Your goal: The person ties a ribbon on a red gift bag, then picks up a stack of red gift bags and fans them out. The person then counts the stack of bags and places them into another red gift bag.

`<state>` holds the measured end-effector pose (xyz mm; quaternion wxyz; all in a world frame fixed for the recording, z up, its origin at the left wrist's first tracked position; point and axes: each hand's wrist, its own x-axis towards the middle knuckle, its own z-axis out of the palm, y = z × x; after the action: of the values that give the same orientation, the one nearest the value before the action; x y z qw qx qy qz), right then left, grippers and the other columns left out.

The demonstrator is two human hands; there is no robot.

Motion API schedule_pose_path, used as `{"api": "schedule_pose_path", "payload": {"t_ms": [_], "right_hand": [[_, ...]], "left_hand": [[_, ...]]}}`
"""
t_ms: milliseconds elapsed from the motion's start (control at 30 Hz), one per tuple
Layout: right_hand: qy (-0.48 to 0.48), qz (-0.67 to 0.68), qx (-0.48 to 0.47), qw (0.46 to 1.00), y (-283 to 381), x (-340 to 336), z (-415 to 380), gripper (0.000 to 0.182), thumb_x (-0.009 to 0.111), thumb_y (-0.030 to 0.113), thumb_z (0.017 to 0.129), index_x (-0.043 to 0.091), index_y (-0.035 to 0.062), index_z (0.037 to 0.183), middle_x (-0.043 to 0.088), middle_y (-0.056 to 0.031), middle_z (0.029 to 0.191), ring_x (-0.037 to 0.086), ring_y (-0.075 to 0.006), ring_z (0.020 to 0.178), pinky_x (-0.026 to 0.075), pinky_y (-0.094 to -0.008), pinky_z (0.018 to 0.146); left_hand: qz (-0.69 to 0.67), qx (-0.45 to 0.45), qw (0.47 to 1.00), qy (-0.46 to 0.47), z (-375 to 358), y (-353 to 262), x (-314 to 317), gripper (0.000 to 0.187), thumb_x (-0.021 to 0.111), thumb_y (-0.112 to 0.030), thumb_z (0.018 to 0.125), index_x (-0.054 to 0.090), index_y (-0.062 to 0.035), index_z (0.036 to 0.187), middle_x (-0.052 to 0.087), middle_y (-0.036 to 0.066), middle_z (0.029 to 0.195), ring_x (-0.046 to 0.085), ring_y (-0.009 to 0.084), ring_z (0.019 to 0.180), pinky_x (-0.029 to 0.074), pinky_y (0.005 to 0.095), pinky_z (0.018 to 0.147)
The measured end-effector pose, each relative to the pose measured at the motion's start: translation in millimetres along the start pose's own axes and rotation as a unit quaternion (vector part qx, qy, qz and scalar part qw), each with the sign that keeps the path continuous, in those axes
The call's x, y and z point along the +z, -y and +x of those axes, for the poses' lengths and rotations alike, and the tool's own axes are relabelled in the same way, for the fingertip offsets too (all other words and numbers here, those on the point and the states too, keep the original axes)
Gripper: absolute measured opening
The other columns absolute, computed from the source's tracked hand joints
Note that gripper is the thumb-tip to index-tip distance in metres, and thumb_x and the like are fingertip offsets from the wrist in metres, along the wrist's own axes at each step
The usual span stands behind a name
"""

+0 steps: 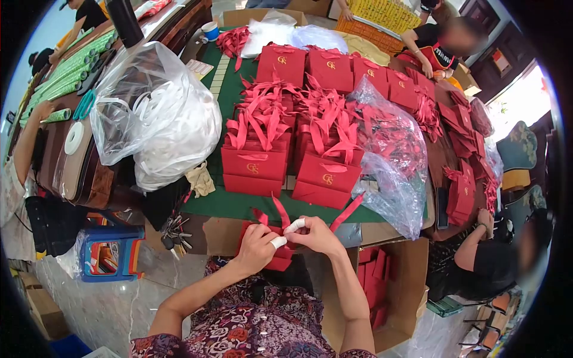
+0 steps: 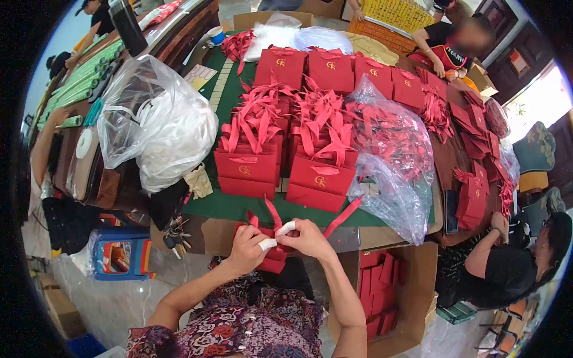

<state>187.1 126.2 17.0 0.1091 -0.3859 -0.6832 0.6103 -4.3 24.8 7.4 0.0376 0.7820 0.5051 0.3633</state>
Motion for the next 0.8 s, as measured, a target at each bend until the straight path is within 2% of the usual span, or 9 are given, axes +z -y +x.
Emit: {"api": "schedule_pose_path", "payload": {"t_ms": [67, 167, 300, 367, 467, 567, 633, 767, 800], "right_hand": [[-0.031, 0.013, 0.016, 0.999, 0.0, 4.5, 0.3, 0.018, 0.078, 0.023, 0.079, 0.078, 0.0108, 0.093, 0.058, -0.0022, 0.076, 0.056, -0.0118, 0.067, 0.044, -0.0284, 0.061], [-0.033, -0.06, -0.036, 0.997, 11.0, 1.0, 0.7, 0.021, 0.077, 0.023, 0.079, 0.077, 0.0081, 0.093, 0.061, -0.003, 0.076, 0.057, -0.012, 0.066, 0.044, -0.0287, 0.06], [-0.011, -0.031, -0.044, 0.999, 6.4, 4.8, 5.9, 0.018, 0.074, 0.02, 0.084, 0.075, 0.0039, 0.092, 0.06, -0.0011, 0.079, 0.053, -0.0075, 0.067, 0.04, -0.0259, 0.058], [-0.074, -0.017, 0.008, 0.997, 1.4, 13.9, 8.4, 0.021, 0.075, 0.024, 0.08, 0.075, 0.0059, 0.091, 0.061, -0.0035, 0.073, 0.057, -0.0122, 0.065, 0.045, -0.0291, 0.06], [-0.168, 0.038, 0.04, 0.984, -2.3, 22.6, 12.9, 0.02, 0.074, 0.023, 0.08, 0.074, 0.0056, 0.09, 0.061, -0.0044, 0.072, 0.058, -0.0124, 0.065, 0.045, -0.0296, 0.06], [-0.253, -0.025, 0.011, 0.967, 8.6, 20.8, 12.0, 0.021, 0.074, 0.023, 0.082, 0.073, 0.0041, 0.091, 0.063, -0.0068, 0.077, 0.06, -0.0124, 0.068, 0.046, -0.0292, 0.062], [-0.315, -0.048, -0.038, 0.947, 5.4, 22.5, 9.0, 0.019, 0.074, 0.021, 0.086, 0.073, 0.0036, 0.093, 0.065, -0.0085, 0.081, 0.061, -0.0126, 0.071, 0.048, -0.0289, 0.064], [-0.394, -0.018, -0.056, 0.917, -6.6, 15.1, -14.5, 0.014, 0.07, 0.016, 0.09, 0.072, 0.0041, 0.096, 0.065, -0.009, 0.082, 0.061, -0.0132, 0.07, 0.049, -0.0285, 0.065], [-0.426, -0.02, -0.03, 0.904, -0.2, 10.5, -24.9, 0.014, 0.069, 0.013, 0.09, 0.07, 0.0011, 0.098, 0.069, -0.0064, 0.087, 0.062, -0.011, 0.079, 0.05, -0.0263, 0.071]], "left_hand": [[-0.001, -0.003, 1.0, -0.001, -3.1, 2.7, 0.7, 0.021, 0.073, -0.007, 0.069, 0.072, -0.0097, 0.09, 0.066, 0.0, 0.088, 0.056, 0.0226, 0.083, 0.042, 0.0384, 0.078], [-0.005, -0.005, 1.0, -0.007, -4.8, 4.4, 0.8, 0.021, 0.073, -0.007, 0.07, 0.072, -0.0103, 0.09, 0.066, 0.0, 0.088, 0.056, 0.0225, 0.084, 0.042, 0.0381, 0.079], [-0.019, 0.007, 1.0, -0.017, 3.2, 4.3, -4.0, 0.017, 0.068, -0.006, 0.073, 0.071, -0.0088, 0.09, 0.065, 0.001, 0.087, 0.056, 0.0215, 0.084, 0.042, 0.0383, 0.078], [-0.025, 0.005, 1.0, -0.012, 5.1, 7.3, -4.8, 0.017, 0.068, -0.006, 0.073, 0.071, -0.0089, 0.09, 0.065, 0.001, 0.087, 0.055, 0.0214, 0.084, 0.041, 0.0379, 0.078], [-0.043, -0.013, 0.999, 0.022, 6.2, 9.1, -4.6, 0.017, 0.069, -0.008, 0.074, 0.071, -0.0086, 0.09, 0.064, 0.002, 0.086, 0.055, 0.0215, 0.083, 0.04, 0.0377, 0.076], [-0.045, 0.001, 0.998, 0.035, 8.9, 6.1, -3.0, 0.015, 0.071, -0.011, 0.075, 0.07, -0.0081, 0.09, 0.063, 0.004, 0.085, 0.054, 0.0228, 0.083, 0.039, 0.0382, 0.075], [-0.051, -0.074, 0.995, 0.037, 10.8, 7.5, -2.1, 0.016, 0.076, -0.012, 0.074, 0.069, -0.0102, 0.088, 0.064, 0.004, 0.083, 0.056, 0.024, 0.083, 0.04, 0.0384, 0.076], [-0.057, -0.109, 0.991, 0.044, 14.2, 13.1, -5.4, 0.017, 0.077, -0.014, 0.075, 0.069, -0.0099, 0.089, 0.065, 0.006, 0.084, 0.056, 0.0262, 0.083, 0.04, 0.0384, 0.077], [-0.056, -0.136, 0.988, 0.047, 15.0, 16.7, -5.8, 0.017, 0.077, -0.014, 0.075, 0.068, -0.0093, 0.089, 0.065, 0.006, 0.084, 0.056, 0.0274, 0.084, 0.04, 0.0389, 0.076]]}}
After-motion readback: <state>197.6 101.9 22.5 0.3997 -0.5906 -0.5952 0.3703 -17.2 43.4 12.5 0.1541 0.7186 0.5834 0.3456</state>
